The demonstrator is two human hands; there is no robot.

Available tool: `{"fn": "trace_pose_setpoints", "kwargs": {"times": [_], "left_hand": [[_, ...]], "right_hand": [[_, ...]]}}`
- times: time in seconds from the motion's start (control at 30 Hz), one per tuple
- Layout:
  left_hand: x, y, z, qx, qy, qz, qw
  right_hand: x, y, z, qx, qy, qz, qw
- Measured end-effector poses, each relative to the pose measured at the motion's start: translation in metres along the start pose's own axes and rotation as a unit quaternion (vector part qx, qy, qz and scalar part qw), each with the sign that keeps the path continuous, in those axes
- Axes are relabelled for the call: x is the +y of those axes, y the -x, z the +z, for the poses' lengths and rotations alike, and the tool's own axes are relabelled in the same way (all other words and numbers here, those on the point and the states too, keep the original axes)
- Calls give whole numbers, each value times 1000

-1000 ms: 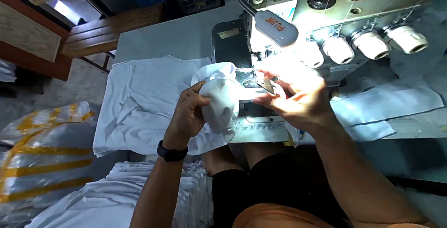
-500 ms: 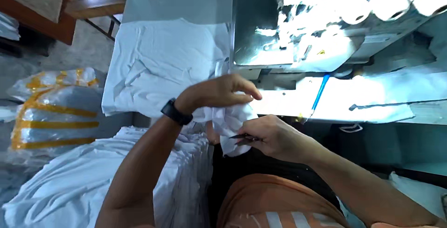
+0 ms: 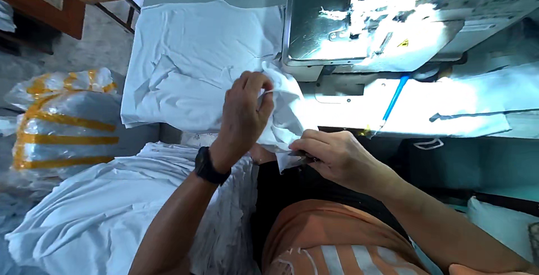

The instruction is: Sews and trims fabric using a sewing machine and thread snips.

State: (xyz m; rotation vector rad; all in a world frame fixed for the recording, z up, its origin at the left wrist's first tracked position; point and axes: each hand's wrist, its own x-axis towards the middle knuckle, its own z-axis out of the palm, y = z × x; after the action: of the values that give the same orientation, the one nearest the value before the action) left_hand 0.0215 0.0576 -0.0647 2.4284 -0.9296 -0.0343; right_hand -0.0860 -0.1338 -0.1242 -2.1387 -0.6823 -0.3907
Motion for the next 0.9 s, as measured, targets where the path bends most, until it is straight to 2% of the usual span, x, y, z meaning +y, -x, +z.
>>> {"fn": "trace_pose_setpoints", "kwargs": {"times": [0.07, 0.13, 0.27, 0.5, 0.6, 0.67, 0.77, 0.83, 0.9], "left_hand": [[24, 1, -13, 40, -28, 105, 993], [28, 6, -10, 72, -28, 192, 978], [19, 15, 1, 79, -16, 266, 961], [9, 18, 7, 89, -13, 299, 950], [9, 17, 8, 70, -21, 317, 946], [8, 16, 3, 28, -66, 298, 952], [-5, 16, -6, -38, -149, 230, 961], [-18, 15, -10, -46, -138, 199, 969], [-25, 15, -10, -24, -65, 186, 980]], "right_hand": [[-1, -3, -3, 55, 31, -15, 998], [-1, -6, -3, 119, 65, -30, 990], [4, -7, -4, 172, 93, -49, 979], [8, -10, -8, 167, 36, -21, 985], [9, -10, -9, 165, -27, -8, 986], [10, -11, -10, 174, -89, 27, 980], [9, -10, -17, 189, -145, 95, 966], [8, -11, -20, 195, -159, 137, 958], [8, -11, -22, 194, -167, 161, 953]]}}
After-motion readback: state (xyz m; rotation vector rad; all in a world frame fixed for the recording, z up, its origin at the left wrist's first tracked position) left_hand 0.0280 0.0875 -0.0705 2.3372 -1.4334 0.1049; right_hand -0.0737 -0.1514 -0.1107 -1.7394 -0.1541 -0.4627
